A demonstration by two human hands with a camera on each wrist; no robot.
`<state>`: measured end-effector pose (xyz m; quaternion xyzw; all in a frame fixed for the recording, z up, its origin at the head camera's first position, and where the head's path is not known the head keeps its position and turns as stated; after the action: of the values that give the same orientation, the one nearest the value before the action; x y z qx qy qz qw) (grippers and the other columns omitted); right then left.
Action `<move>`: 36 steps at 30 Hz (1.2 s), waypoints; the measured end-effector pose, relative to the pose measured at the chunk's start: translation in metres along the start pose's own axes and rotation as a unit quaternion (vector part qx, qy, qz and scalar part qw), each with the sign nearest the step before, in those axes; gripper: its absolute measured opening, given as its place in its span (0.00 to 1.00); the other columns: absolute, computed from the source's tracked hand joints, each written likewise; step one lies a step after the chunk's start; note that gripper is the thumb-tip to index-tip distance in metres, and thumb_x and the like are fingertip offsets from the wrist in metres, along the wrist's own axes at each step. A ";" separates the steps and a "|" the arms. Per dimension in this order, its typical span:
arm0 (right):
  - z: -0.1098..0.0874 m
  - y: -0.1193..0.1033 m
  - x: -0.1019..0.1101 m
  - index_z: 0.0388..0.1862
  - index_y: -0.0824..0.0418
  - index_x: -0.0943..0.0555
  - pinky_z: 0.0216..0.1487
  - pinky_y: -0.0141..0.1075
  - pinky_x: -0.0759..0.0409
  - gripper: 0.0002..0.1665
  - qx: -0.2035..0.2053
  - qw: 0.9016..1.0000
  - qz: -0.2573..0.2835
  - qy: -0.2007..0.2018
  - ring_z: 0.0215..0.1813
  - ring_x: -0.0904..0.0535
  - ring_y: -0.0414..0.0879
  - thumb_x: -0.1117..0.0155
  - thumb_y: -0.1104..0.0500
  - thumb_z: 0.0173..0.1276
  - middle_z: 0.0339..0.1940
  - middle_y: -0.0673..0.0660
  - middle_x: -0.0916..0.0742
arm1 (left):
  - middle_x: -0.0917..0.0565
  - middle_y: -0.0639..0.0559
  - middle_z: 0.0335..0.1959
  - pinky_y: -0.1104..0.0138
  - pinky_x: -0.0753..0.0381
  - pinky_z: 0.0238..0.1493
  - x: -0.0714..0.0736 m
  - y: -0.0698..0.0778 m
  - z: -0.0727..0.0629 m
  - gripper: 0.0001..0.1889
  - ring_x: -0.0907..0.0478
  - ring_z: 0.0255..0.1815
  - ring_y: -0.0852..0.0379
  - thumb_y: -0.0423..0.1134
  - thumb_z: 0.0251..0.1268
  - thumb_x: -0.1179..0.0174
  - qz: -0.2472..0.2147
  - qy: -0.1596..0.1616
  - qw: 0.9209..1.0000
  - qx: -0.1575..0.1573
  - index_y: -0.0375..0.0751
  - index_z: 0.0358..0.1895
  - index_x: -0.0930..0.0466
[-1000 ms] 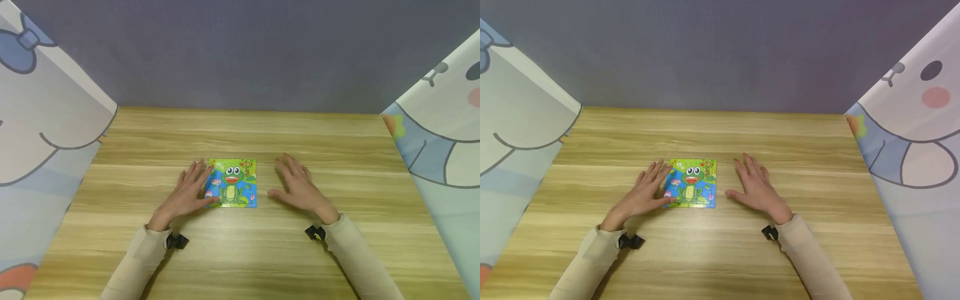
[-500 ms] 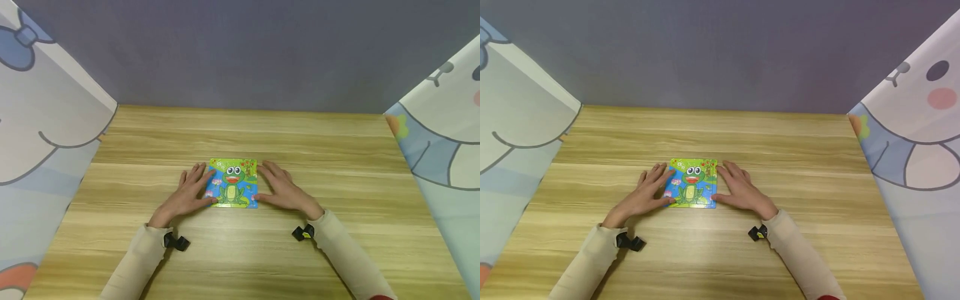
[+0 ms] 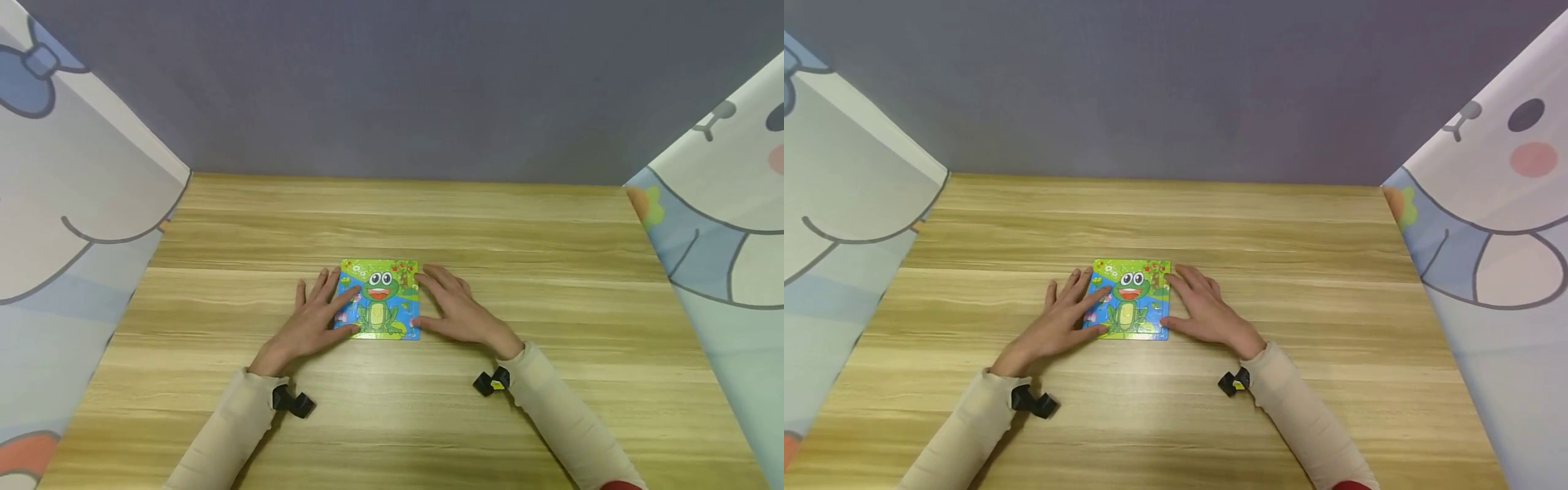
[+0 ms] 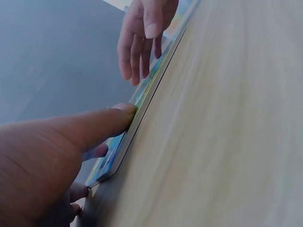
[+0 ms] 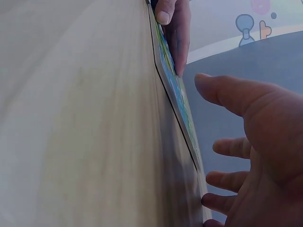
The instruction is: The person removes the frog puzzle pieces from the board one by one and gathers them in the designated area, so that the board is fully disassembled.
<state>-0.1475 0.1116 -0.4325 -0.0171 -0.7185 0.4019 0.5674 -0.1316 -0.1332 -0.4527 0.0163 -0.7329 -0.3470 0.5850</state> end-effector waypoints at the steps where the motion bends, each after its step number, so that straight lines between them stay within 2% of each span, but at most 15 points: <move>1: 0.000 0.000 0.000 0.77 0.60 0.38 0.75 0.69 0.50 0.50 -0.002 1.000 0.001 0.001 0.82 0.46 0.63 0.28 0.42 0.63 0.80 0.66 0.38 | 0.62 0.39 0.84 0.29 0.74 0.73 0.000 0.001 0.000 0.39 0.68 0.85 0.35 0.58 0.67 0.38 -0.001 0.002 1.000 0.000 0.56 0.79 0.41; 12: 0.004 0.000 0.002 0.77 0.60 0.37 0.75 0.70 0.50 0.48 -0.015 1.000 0.011 -0.005 0.82 0.47 0.63 0.29 0.45 0.64 0.81 0.66 0.40 | 0.61 0.39 0.84 0.27 0.72 0.72 -0.010 0.013 -0.001 0.39 0.68 0.84 0.33 0.59 0.68 0.41 0.015 0.005 1.000 0.010 0.57 0.79 0.43; 24: 0.016 -0.007 0.006 0.76 0.59 0.35 0.74 0.71 0.50 0.45 0.010 1.000 -0.006 0.013 0.81 0.46 0.67 0.30 0.46 0.66 0.80 0.67 0.38 | 0.60 0.37 0.84 0.27 0.68 0.73 -0.021 0.027 0.000 0.39 0.68 0.83 0.31 0.62 0.70 0.44 0.037 0.027 0.998 0.038 0.56 0.80 0.44; 31: 0.026 -0.014 0.007 0.76 0.61 0.35 0.74 0.70 0.44 0.44 0.012 0.999 -0.036 0.022 0.80 0.42 0.66 0.31 0.45 0.67 0.79 0.67 0.35 | 0.57 0.37 0.83 0.25 0.66 0.71 -0.023 0.035 0.002 0.39 0.66 0.83 0.30 0.62 0.69 0.44 0.041 0.029 0.998 0.024 0.57 0.80 0.44; 36: 0.036 -0.018 0.006 0.75 0.62 0.35 0.72 0.70 0.42 0.45 0.009 0.999 -0.033 0.021 0.78 0.40 0.67 0.31 0.43 0.67 0.77 0.67 0.32 | 0.57 0.37 0.83 0.25 0.67 0.72 -0.023 0.035 0.002 0.39 0.67 0.83 0.30 0.62 0.70 0.44 0.040 0.029 0.998 0.025 0.57 0.80 0.44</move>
<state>-0.1712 0.0819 -0.4182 0.0036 -0.7028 0.3889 0.5956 -0.1127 -0.0951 -0.4541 0.0118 -0.7239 -0.3041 0.6192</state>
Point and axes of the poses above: each hand's wrist, its own z-axis towards the middle knuckle, its own x-axis out of the back of the hand, y = z × x, the point moved 7 cm from there along z, towards the middle knuckle
